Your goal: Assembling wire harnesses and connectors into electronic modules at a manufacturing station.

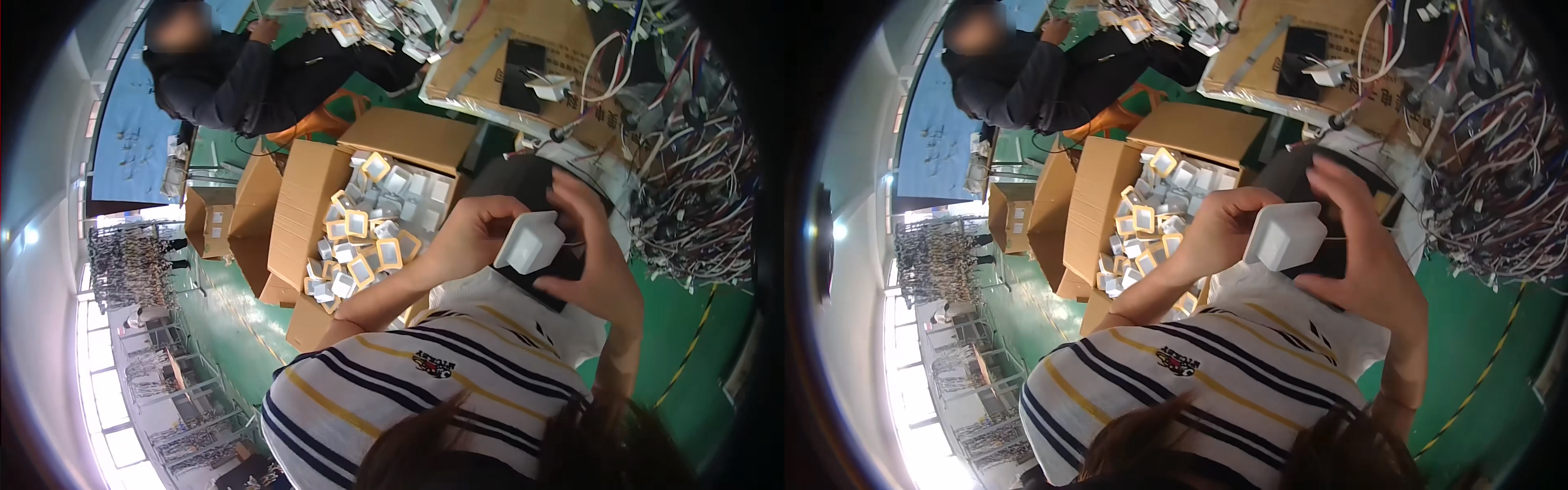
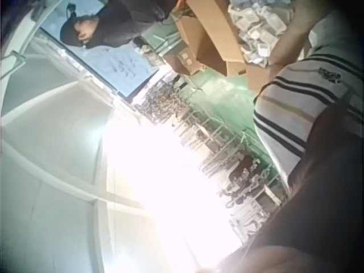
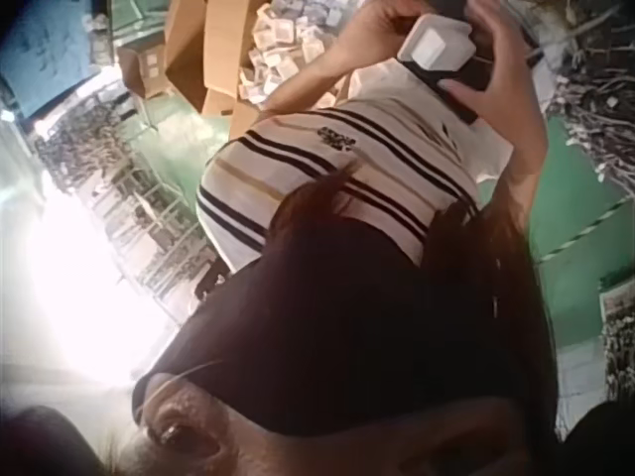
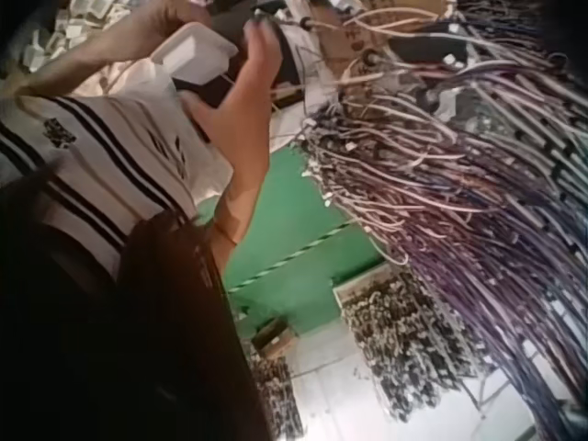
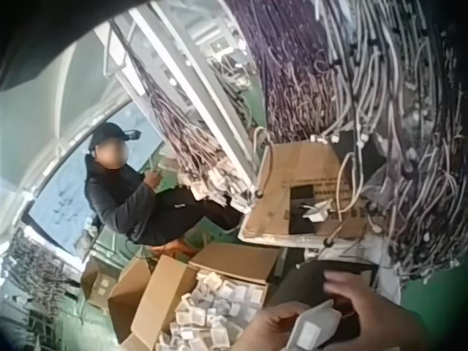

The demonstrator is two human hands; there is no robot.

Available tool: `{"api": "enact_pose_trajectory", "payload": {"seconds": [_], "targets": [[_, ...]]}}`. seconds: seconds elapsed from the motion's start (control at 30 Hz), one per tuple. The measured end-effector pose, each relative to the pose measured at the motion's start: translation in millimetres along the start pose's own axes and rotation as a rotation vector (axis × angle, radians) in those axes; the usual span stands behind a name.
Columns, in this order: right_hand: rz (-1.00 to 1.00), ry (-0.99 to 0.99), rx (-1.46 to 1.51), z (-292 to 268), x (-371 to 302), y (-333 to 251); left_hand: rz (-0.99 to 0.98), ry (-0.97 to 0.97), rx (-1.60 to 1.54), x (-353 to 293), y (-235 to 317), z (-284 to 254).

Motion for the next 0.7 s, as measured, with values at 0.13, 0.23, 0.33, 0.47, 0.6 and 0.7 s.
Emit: {"api": "enact_pose_trajectory", "payload": {"seconds": [0.13, 0.23, 0.33, 0.47, 0.6, 0.7], "targets": [[-0.049, -0.199, -0.419, 0, 7, 9, 0.114, -0.041, 0.467, 5, 8, 4], [-0.208, 0.069, -1.032, -31, -6, 25, 0.265, 0.213, 0.486, 9, 32, -16], [-0.13, 0.097, -1.116, -43, -10, 14, 0.218, 0.176, 0.298, 18, 30, -20], [-0.19, 0.161, -0.353, 0, 1, 1, 0.184, 0.042, 0.149, 30, 21, 5], [0.075, 0.11, -0.042, -11, -1, 24, 0.238, 0.081, 0.162, 37, 21, 6], [0.115, 0.094, 0.014, -13, -1, 24, 0.187, 0.044, 0.155, 40, 15, 7]]}}
Point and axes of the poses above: each hand's wrist, its own x-axis towards the middle knuckle, its own z-axis out of the palm, y = z × x, the point moved 1 cm from there along x, towards the middle knuckle, and after that the axes turned 2 degrees about -x, right-handed, at the moved point
